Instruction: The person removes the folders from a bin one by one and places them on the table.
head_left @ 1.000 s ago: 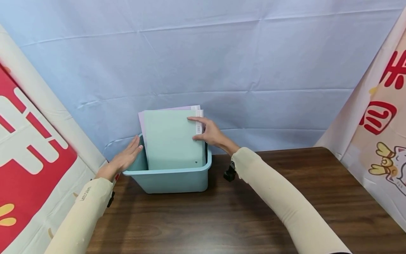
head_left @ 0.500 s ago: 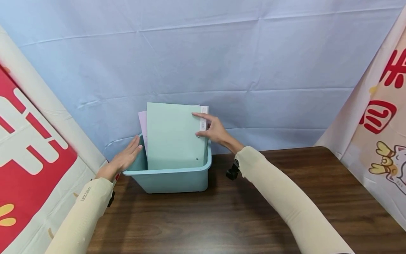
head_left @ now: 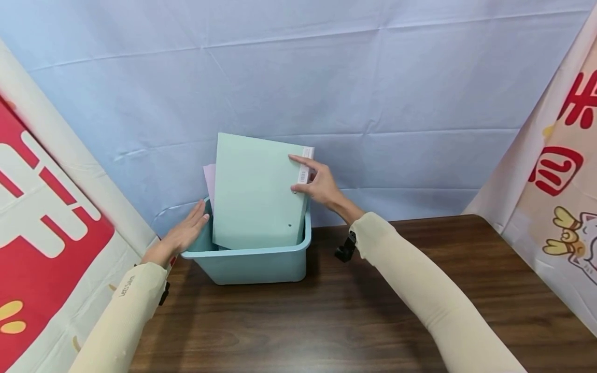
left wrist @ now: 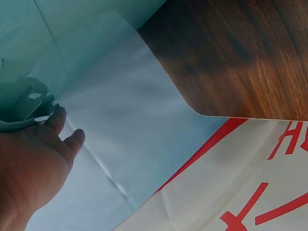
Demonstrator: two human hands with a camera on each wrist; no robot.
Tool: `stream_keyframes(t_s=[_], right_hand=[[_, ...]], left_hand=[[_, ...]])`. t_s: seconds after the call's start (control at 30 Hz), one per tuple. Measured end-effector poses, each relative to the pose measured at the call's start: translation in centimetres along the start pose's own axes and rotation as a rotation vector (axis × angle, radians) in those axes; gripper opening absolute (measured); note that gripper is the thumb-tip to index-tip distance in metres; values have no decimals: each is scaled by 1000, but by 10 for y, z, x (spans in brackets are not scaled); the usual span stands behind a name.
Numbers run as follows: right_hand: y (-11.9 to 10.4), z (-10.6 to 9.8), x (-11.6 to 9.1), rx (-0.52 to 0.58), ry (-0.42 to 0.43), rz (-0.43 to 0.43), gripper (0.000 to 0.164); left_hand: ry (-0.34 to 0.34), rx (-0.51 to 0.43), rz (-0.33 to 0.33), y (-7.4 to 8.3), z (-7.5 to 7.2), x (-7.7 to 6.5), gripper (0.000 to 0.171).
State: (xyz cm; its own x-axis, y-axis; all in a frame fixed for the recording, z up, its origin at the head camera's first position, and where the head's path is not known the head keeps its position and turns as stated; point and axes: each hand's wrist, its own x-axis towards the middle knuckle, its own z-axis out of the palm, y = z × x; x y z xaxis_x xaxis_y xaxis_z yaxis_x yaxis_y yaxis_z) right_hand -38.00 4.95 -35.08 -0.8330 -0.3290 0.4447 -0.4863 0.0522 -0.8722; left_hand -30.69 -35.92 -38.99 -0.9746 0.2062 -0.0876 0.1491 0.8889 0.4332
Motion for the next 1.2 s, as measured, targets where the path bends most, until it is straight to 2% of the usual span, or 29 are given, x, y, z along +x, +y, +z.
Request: stream_keyframes(t_s=[0.47, 1.2], right_hand=[[-23, -17, 1, 36, 64, -87, 81], [-48, -43, 0, 141, 188, -140, 83]], left_hand=[[10, -13, 5, -2, 0, 0, 72], [19, 12, -12, -1, 0, 1, 69]])
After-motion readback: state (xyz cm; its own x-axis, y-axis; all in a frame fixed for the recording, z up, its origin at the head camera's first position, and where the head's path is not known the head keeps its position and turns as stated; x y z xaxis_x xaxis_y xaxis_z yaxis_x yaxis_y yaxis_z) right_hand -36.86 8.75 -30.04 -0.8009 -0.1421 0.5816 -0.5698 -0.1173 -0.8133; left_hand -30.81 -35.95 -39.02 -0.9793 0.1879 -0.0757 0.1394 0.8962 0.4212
